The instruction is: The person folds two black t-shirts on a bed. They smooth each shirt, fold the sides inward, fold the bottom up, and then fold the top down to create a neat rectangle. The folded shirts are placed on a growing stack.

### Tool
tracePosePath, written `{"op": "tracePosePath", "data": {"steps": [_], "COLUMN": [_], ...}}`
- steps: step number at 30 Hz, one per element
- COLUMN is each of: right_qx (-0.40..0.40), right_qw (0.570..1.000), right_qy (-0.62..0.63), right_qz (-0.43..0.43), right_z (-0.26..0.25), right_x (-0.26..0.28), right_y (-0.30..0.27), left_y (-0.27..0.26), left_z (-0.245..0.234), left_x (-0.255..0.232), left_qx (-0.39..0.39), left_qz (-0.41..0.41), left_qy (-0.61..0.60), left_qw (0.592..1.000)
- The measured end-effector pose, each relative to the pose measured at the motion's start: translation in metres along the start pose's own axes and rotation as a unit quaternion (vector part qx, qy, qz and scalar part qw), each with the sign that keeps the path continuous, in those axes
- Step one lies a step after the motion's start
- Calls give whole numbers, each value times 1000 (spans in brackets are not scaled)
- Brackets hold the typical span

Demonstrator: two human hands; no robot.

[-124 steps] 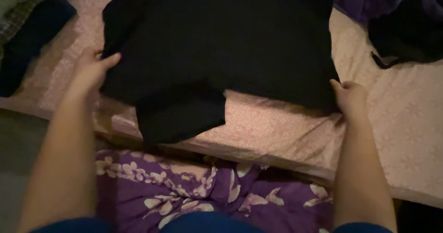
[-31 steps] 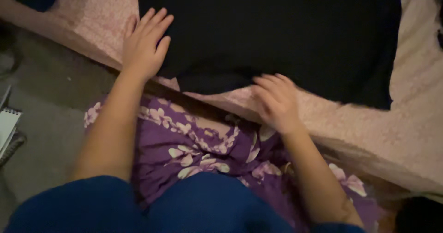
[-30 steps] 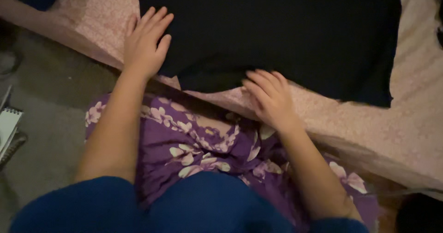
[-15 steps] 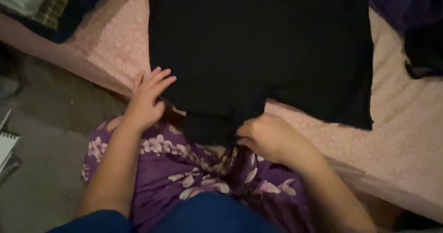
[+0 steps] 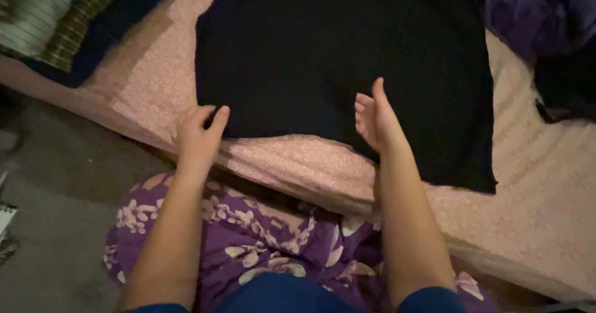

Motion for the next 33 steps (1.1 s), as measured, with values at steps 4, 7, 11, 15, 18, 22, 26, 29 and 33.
{"op": "tracePosePath", "data": {"steps": [4,7,11,15,18,22,26,29,33], "right_qx": [-181,-259,-37,-90,-144,-171,-135,-205,-308], "right_qw": [932,889,950,962,966,958,922,868,732], "right_qy": [-304,-374,-306,-250,-215,-221,-295,-431,-607], "right_qz": [-79,-45,-41,63,6,-58,-213,-138,-41], "right_z": [18,35,51,34,31,42,65,71,102], "right_x": [-6,-7,4,7,15,9,25,33,51], "right_y": [-22,-37,-50,-51,-21,20,36,21,-3], "left_y": [-2,-5,2,12,36,60,61,45,44], "left_z": [6,0,-21,-31,-19,6,13,8,1], "left_x": [-11,-9,2,-5,-24,-46,-53,-52,-58], "left_qx": [-30,-29,110,196,185,144,57,40,117], "left_qz": [-16,-47,-89,-134,-168,-134,-73,-78,-174], "left_qy": [-28,-85,-163,-1,57,70,73,95,123], "left_qw": [999,995,977,971,966,978,993,992,970]}}
Point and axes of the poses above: each hand's wrist, its own y-axis towards the middle knuckle, its own z-axis out of the palm, x = y × z, the point moved 4 cm from there along y, towards the middle knuckle, and after that the axes turned 6 degrees about x, right-handed, at the moved point
